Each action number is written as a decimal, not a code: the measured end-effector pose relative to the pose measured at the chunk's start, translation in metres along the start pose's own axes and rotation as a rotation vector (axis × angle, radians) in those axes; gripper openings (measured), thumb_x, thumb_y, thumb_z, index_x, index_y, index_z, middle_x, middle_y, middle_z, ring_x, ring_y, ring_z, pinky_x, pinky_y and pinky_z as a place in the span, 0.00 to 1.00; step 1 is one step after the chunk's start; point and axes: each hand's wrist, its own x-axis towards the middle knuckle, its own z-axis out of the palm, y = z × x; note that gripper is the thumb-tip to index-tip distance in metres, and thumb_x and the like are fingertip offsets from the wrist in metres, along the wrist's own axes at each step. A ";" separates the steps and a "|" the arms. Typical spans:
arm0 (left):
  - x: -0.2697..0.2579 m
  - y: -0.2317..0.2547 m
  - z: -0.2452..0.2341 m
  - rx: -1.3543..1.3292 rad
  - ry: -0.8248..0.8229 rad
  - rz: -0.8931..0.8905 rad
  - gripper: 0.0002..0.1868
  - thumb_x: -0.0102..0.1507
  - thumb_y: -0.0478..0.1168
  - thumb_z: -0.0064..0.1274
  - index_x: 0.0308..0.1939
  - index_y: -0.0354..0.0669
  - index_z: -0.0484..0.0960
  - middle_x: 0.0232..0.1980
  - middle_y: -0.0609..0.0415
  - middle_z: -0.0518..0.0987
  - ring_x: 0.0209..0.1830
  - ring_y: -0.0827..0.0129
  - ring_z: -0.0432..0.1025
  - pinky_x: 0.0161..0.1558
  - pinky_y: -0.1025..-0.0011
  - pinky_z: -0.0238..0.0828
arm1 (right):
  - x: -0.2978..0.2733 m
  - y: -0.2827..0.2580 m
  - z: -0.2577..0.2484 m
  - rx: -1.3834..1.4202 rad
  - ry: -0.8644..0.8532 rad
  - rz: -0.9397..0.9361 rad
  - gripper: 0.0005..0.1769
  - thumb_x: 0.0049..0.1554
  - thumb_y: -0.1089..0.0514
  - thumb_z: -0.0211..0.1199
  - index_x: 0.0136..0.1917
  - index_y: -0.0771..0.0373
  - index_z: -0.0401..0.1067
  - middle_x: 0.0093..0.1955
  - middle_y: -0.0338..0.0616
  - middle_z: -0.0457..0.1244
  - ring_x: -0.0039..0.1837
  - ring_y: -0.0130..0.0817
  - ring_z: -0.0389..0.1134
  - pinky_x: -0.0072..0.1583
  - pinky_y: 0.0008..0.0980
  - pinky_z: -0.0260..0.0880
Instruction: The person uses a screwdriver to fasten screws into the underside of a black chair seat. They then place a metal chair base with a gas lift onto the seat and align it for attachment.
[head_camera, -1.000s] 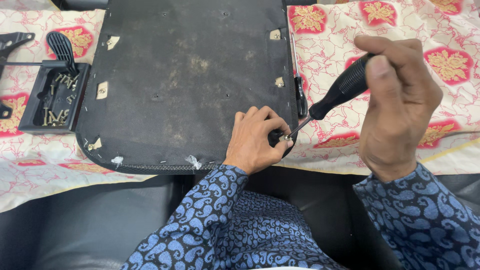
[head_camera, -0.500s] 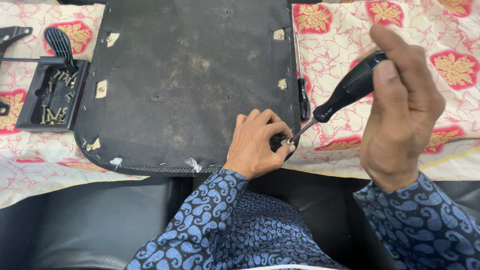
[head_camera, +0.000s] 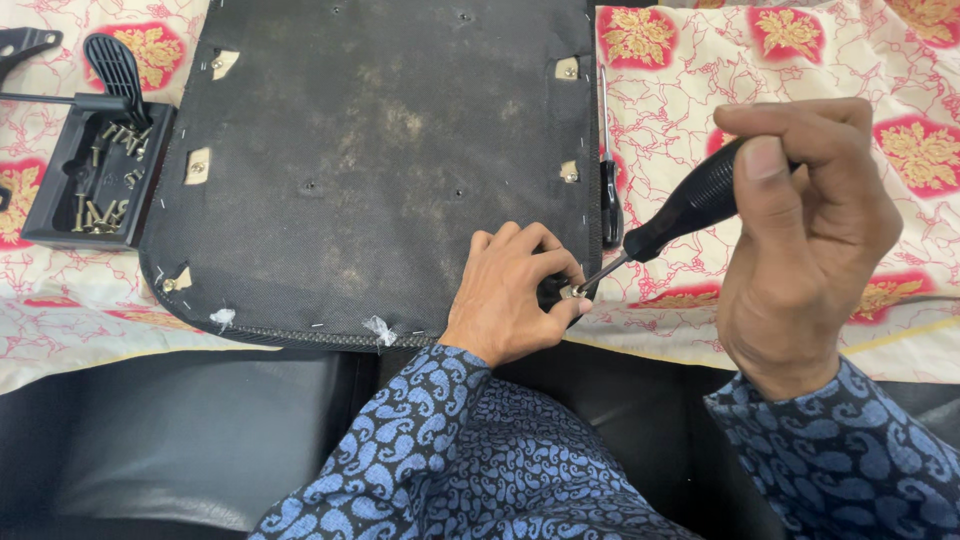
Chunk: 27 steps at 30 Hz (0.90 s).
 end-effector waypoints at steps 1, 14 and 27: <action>0.000 0.000 0.000 0.001 -0.001 0.002 0.12 0.50 0.50 0.68 0.34 0.53 0.87 0.41 0.62 0.75 0.46 0.66 0.67 0.51 0.63 0.56 | 0.001 0.001 0.000 -0.014 0.006 0.003 0.06 0.76 0.65 0.59 0.63 0.69 0.72 0.54 0.37 0.57 0.51 0.21 0.56 0.55 0.19 0.56; 0.000 0.000 0.001 0.013 -0.009 -0.006 0.12 0.51 0.51 0.68 0.33 0.54 0.87 0.42 0.63 0.76 0.45 0.67 0.67 0.52 0.63 0.57 | -0.007 -0.003 -0.003 0.054 -0.060 -0.003 0.15 0.73 0.64 0.58 0.72 0.67 0.67 0.64 0.43 0.57 0.61 0.24 0.60 0.63 0.22 0.64; 0.000 -0.002 0.003 0.026 0.006 0.000 0.11 0.51 0.51 0.68 0.33 0.54 0.88 0.41 0.63 0.77 0.45 0.67 0.67 0.52 0.63 0.57 | -0.008 -0.009 -0.001 -0.134 -0.060 -0.022 0.13 0.72 0.67 0.67 0.65 0.71 0.67 0.59 0.43 0.58 0.52 0.25 0.59 0.53 0.23 0.61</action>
